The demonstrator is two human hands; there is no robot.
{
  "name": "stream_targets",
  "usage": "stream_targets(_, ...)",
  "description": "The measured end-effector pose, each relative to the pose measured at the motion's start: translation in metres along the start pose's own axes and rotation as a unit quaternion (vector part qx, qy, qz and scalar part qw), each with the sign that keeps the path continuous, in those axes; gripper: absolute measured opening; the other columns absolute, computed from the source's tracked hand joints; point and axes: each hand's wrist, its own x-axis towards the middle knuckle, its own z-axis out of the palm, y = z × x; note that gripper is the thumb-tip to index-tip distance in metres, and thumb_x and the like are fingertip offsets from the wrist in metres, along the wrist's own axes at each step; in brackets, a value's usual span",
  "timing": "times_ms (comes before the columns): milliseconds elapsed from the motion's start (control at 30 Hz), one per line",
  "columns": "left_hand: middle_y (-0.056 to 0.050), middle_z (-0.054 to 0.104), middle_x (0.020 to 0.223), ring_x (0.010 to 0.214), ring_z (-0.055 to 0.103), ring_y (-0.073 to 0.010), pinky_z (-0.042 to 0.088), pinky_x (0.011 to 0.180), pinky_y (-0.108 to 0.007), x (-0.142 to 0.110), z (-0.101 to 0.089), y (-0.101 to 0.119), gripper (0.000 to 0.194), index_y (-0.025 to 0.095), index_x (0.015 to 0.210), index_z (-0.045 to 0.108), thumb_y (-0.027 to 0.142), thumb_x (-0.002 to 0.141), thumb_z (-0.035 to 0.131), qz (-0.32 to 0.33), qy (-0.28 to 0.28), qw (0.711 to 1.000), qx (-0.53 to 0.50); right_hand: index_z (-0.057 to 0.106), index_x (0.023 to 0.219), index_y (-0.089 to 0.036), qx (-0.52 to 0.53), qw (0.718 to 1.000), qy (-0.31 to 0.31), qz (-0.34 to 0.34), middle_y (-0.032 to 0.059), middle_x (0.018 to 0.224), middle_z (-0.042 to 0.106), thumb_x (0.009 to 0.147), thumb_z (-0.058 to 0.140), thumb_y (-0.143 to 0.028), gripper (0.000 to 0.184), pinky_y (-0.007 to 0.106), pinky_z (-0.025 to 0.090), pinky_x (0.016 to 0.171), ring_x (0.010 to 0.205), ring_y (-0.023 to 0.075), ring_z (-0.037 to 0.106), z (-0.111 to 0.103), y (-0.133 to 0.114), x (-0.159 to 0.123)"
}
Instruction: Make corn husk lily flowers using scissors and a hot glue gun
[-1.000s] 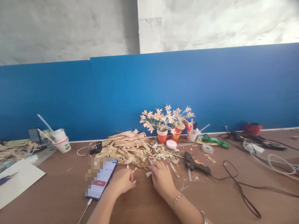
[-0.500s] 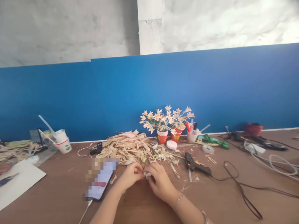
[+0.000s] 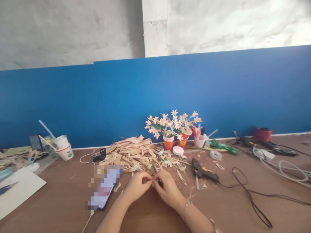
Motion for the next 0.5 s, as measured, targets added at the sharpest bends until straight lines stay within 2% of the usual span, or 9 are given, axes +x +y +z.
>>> stream_targets(267,-0.002,0.067,0.079,0.079,0.059,-0.0179,0.041,0.071,-0.026,-0.004,-0.002,0.007,0.017,0.021,0.069,0.065,0.02,0.076,0.05,0.042,0.038,0.993,0.101,0.059,0.083,-0.019,0.003,1.0,-0.003,0.029,0.0028,0.079,0.06,0.079,0.049,-0.016,0.011,0.027,0.038,0.07,0.075,0.0166,0.053,0.001,0.003,0.0)
stream_targets(367,-0.001,0.066,0.077,0.077,0.058,-0.0175,0.04,0.069,-0.025,-0.005,0.001,0.012,0.016,0.021,0.068,0.063,0.019,0.075,0.049,0.026,0.046,0.989,0.135,0.059,0.073,-0.019,-0.024,0.999,-0.005,0.036,0.0018,0.071,0.059,0.079,0.049,-0.014,0.012,0.026,0.037,0.067,0.071,0.0159,0.053,0.001,0.002,0.0)
stream_targets(500,-0.001,0.066,0.077,0.076,0.058,-0.0166,0.038,0.066,-0.024,-0.004,0.012,0.015,0.013,0.021,0.068,0.062,0.019,0.074,0.051,-0.001,0.08,0.983,0.167,0.053,0.063,-0.017,-0.071,0.995,0.028,0.064,0.0015,0.064,0.056,0.074,0.049,-0.012,0.013,0.023,0.034,0.061,0.065,0.0149,0.051,0.004,-0.001,-0.001)
